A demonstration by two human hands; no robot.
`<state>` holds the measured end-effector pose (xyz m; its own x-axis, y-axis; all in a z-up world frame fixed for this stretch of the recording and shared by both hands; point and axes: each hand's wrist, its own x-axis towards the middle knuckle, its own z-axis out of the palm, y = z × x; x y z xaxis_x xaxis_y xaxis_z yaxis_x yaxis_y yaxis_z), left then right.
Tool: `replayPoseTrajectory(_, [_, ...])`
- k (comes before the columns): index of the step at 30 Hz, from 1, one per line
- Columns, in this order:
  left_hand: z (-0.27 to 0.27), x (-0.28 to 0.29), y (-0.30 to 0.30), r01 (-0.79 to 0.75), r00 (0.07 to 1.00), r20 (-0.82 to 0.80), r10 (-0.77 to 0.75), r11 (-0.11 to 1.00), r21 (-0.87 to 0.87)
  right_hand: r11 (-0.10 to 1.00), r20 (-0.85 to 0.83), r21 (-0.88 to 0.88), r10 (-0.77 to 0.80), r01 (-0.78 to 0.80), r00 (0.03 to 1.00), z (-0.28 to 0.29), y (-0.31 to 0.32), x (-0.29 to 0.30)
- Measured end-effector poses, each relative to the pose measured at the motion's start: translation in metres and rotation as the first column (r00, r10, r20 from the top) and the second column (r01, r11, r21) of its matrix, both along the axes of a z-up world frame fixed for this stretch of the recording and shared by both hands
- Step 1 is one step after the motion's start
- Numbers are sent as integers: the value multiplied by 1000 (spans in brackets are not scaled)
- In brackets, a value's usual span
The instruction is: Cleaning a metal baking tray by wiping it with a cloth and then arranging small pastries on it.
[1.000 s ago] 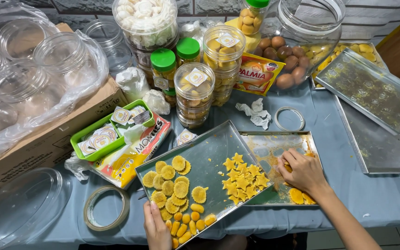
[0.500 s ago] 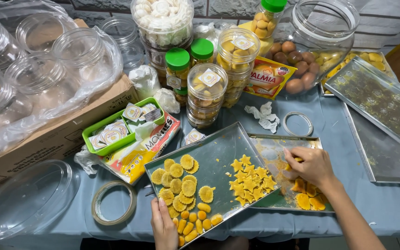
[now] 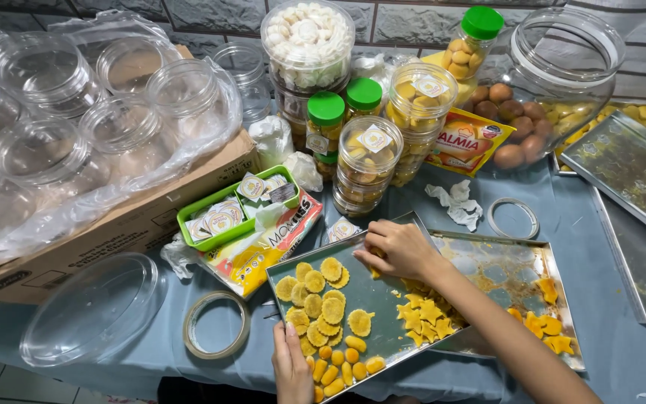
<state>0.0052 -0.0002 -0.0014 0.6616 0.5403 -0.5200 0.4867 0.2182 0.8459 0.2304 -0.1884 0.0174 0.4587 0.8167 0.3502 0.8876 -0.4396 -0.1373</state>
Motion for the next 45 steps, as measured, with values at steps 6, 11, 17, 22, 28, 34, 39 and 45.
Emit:
replayPoseTrajectory(6, [7, 2, 1, 19, 999, -48, -19, 1000, 16, 997, -62, 65, -44, 48, 997, 20, -37, -6])
replayPoseTrajectory(11, [6, 2, 1, 19, 998, -65, -17, 999, 37, 984, -163, 177, 41, -12, 986, 16, -61, -15])
replayPoseTrajectory(17, [11, 3, -3, -10, 994, -106, 15, 998, 55, 990, -307, 139, 16, 29, 952, 9, -78, -28])
replayPoseTrajectory(22, [16, 6, -5, -13, 979, -200, 33, 995, 101, 914, -281, 192, -297, 357, 913, 29, -129, -46])
replayPoseTrajectory(28, [5, 6, -7, -26, 991, -127, 45, 989, 147, 667, -334, -201, -735, 718, 589, 16, -227, -70])
replayPoseTrajectory(34, [20, 7, -14, -91, 969, -213, 125, 983, 162, 556, -159, -437, -821, 707, 548, -15, -251, -113])
replayPoseTrajectory(39, [-10, 3, -5, -65, 995, -70, 76, 988, 140, 697, -103, -231, -711, 678, 696, -30, -259, -118])
replayPoseTrajectory(45, [16, 7, -12, -105, 989, -97, 109, 993, 52, 812, -143, -153, -582, 563, 800, -37, -250, -120])
